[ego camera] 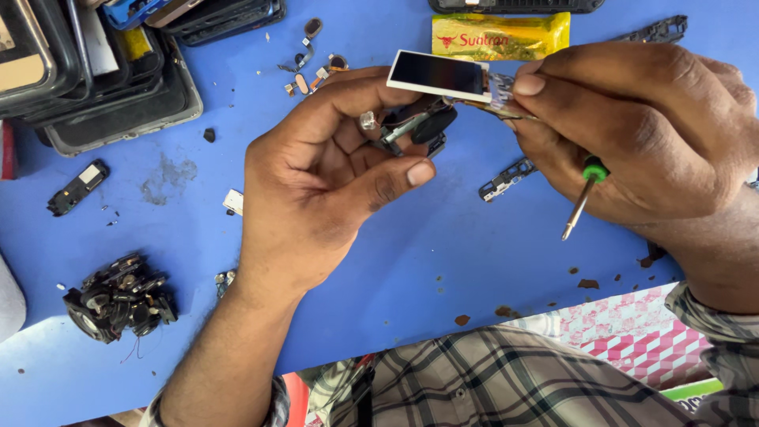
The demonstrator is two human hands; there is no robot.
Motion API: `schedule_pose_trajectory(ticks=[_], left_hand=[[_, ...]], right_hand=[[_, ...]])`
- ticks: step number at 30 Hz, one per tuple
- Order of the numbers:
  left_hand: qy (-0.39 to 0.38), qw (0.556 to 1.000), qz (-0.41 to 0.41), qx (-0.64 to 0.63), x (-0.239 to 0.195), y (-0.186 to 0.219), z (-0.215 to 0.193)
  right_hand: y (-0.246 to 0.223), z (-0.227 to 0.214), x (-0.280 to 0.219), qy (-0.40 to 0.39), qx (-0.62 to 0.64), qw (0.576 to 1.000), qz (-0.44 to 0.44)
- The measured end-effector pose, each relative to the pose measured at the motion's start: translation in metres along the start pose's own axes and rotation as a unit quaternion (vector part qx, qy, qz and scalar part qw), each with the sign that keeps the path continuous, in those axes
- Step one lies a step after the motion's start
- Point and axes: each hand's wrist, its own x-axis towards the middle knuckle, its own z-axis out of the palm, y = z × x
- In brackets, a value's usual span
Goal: The person uses a screwdriver to remove screws from the back of a mobile phone, then pries open the casing and separates the internal components. They continue to remove screws and detach the screen assembly from the phone body.
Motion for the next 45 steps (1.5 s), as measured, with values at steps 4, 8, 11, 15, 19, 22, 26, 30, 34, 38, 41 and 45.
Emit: schedule_pose_trajectory(ticks=[4, 8, 11, 15, 19, 22, 26, 30, 34, 38, 41, 45], left_hand=[[0.024, 0.998, -0.005, 0.064, 0.002, 0.002, 0.003], [0.08, 0.995, -0.025, 0.061, 0.005, 0.004, 0.008], [0.053, 0.996, -0.012, 0.073, 0.003, 0.006, 0.007], [0.016, 0.999, 0.011, 0.043, -0.001, -0.002, 0.005], [0.004, 0.999, 0.021, 0.024, -0.005, -0.017, 0.003], [0.006, 0.999, 0.028, 0.021, -0.005, -0.025, 0.003], [0.011, 0.998, 0.03, 0.048, -0.005, -0.025, 0.005], [0.038, 0.993, 0.011, 0.112, -0.002, -0.02, 0.008], [0.046, 0.989, 0.034, 0.134, 0.0, -0.018, 0.008], [0.027, 0.996, 0.024, 0.086, 0.0, -0.02, 0.006], [0.015, 0.996, 0.003, 0.092, 0.0, -0.019, 0.003], [0.009, 0.995, -0.013, 0.095, -0.001, -0.016, 0.002]], right_hand=[[0.0, -0.002, 0.005, -0.005, 0.003, 1.0, -0.001], [-0.001, 0.0, 0.011, 0.004, 0.013, 1.0, -0.012], [-0.007, -0.005, 0.009, -0.018, 0.011, 1.0, 0.016], [-0.006, -0.003, 0.008, -0.021, 0.035, 0.999, 0.019], [0.0, 0.002, 0.011, -0.012, 0.048, 0.999, -0.011], [-0.002, 0.002, 0.014, -0.015, 0.051, 0.999, -0.01], [-0.002, 0.008, 0.018, 0.0, 0.056, 0.998, -0.032], [0.003, 0.014, 0.018, 0.02, 0.057, 0.996, -0.065], [0.0, 0.013, 0.015, 0.012, 0.047, 0.998, -0.046], [-0.004, 0.011, 0.014, 0.003, 0.03, 0.999, -0.012], [-0.008, 0.01, 0.011, -0.005, 0.014, 1.0, 0.023], [-0.006, 0.011, 0.008, 0.0, 0.001, 0.999, 0.034]])
